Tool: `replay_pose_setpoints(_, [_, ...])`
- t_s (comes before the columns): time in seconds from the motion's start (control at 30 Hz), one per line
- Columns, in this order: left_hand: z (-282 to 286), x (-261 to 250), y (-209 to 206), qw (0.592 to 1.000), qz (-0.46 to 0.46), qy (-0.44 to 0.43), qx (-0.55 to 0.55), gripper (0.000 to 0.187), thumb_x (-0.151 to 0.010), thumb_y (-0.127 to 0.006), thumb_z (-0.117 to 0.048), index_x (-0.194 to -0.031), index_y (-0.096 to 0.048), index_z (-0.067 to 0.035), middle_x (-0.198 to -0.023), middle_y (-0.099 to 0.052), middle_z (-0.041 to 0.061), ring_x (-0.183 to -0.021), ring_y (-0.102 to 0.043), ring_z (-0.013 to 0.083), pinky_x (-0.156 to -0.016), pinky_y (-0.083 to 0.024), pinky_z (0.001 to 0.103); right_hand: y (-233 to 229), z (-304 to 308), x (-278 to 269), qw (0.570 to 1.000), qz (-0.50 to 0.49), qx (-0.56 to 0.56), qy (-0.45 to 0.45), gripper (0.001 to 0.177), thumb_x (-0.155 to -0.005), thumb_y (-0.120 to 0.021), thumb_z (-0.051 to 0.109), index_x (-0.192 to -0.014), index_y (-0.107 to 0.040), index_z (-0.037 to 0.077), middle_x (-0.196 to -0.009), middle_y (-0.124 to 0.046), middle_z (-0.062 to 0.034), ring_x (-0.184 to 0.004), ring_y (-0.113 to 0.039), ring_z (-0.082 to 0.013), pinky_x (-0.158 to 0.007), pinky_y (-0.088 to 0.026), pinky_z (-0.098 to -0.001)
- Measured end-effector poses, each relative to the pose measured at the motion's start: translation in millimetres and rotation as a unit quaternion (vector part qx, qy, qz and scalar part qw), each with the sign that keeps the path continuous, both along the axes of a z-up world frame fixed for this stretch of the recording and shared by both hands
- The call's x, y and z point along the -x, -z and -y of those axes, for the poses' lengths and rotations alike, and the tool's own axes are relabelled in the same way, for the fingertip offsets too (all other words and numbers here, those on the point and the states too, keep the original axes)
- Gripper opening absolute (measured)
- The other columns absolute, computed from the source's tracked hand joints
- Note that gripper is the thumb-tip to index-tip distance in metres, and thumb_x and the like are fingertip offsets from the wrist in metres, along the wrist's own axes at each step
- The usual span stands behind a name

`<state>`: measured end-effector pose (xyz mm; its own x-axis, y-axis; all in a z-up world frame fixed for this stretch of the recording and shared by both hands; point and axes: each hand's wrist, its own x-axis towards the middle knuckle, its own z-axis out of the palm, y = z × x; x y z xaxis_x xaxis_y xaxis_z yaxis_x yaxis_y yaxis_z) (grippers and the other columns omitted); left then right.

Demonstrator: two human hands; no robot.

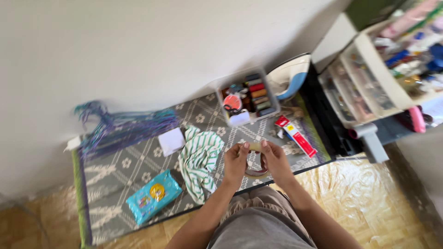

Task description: The person organizes sewing supplies on a table. They handle a blue elastic band, a small container, a spool of thread, a packet of safety pins, and a roll of tape, placing them into a clear plastic container. Finally, they open a drawer and place the tape inside.

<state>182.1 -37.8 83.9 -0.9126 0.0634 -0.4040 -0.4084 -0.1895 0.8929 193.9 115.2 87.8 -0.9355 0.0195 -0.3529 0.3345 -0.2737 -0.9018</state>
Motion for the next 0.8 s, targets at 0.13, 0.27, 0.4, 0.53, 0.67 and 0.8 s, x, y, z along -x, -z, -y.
replay_pose_setpoints(0.13, [-15,-7,-3,0.998,-0.037,0.036,0.021,0.04,-0.1,-0.066,-0.038,-0.084,-0.067,-0.002,-0.06,-0.048,-0.007,-0.052,-0.038,0.0021,-0.044,-0.03,0.025,0,-6,-18,0.993,0.053,-0.064,0.088,0.051,-0.102,-0.055,0.046,-0.081,-0.06,0.0,-0.057,-0.045,0.0029,-0.045,-0.043,-0.0072,-0.04,-0.032,-0.0269])
replay_pose_setpoints(0.27, [-30,-20,1,0.997,-0.033,0.06,0.02,0.042,-0.1,-0.067,-0.04,-0.083,-0.067,-0.001,-0.06,-0.047,-0.007,-0.053,-0.037,0.002,-0.045,-0.029,0.025,1,-17,-37,0.988,0.062,-0.059,0.128,0.051,-0.102,-0.053,0.047,-0.081,-0.06,0.001,-0.056,-0.045,0.0019,-0.043,-0.04,-0.008,-0.039,-0.031,-0.0275])
replay_pose_setpoints(0.4, [-39,-34,2,0.997,-0.03,0.072,-0.01,0.042,-0.098,-0.068,-0.042,-0.086,-0.068,-0.002,-0.063,-0.049,-0.007,-0.054,-0.038,0.0025,-0.046,-0.03,0.025,4,-24,-55,0.987,0.05,-0.034,0.151,0.051,-0.104,-0.053,0.046,-0.084,-0.062,0.001,-0.058,-0.043,0.0034,-0.045,-0.038,-0.0064,-0.041,-0.029,-0.0262])
replay_pose_setpoints(0.53, [-40,-52,-1,0.995,-0.007,0.101,-0.004,0.044,-0.1,-0.065,-0.045,-0.093,-0.07,-0.002,-0.065,-0.048,-0.006,-0.056,-0.041,0.0038,-0.049,-0.034,0.024,-8,-43,-77,0.994,0.046,0.005,0.096,0.057,-0.106,-0.045,0.05,-0.091,-0.065,-0.001,-0.06,-0.05,-0.002,-0.051,-0.046,-0.011,-0.046,-0.037,-0.0274])
replay_pose_setpoints(0.67, [-50,-94,2,0.995,0.038,0.067,-0.056,0.044,-0.099,-0.063,-0.045,-0.105,-0.068,-0.001,-0.074,-0.059,0.0,-0.063,-0.051,0.0069,-0.06,-0.045,0.024,-24,-78,-101,0.988,0.067,0.134,0.038,0.062,-0.1,-0.033,0.055,-0.112,-0.064,0.003,-0.087,-0.068,-0.0031,-0.075,-0.065,-0.0127,-0.067,-0.054,-0.0293])
replay_pose_setpoints(0.8, [-79,-156,30,0.996,0.002,0.023,-0.083,0.042,-0.098,-0.064,-0.042,-0.112,-0.064,-0.003,-0.088,-0.066,0.002,-0.074,-0.058,0.0097,-0.069,-0.049,0.027,-6,-118,-147,0.992,0.065,0.098,-0.054,0.042,-0.102,-0.05,0.031,-0.13,-0.061,0.002,-0.114,-0.072,-0.0058,-0.095,-0.074,-0.0171,-0.085,-0.058,-0.0315])
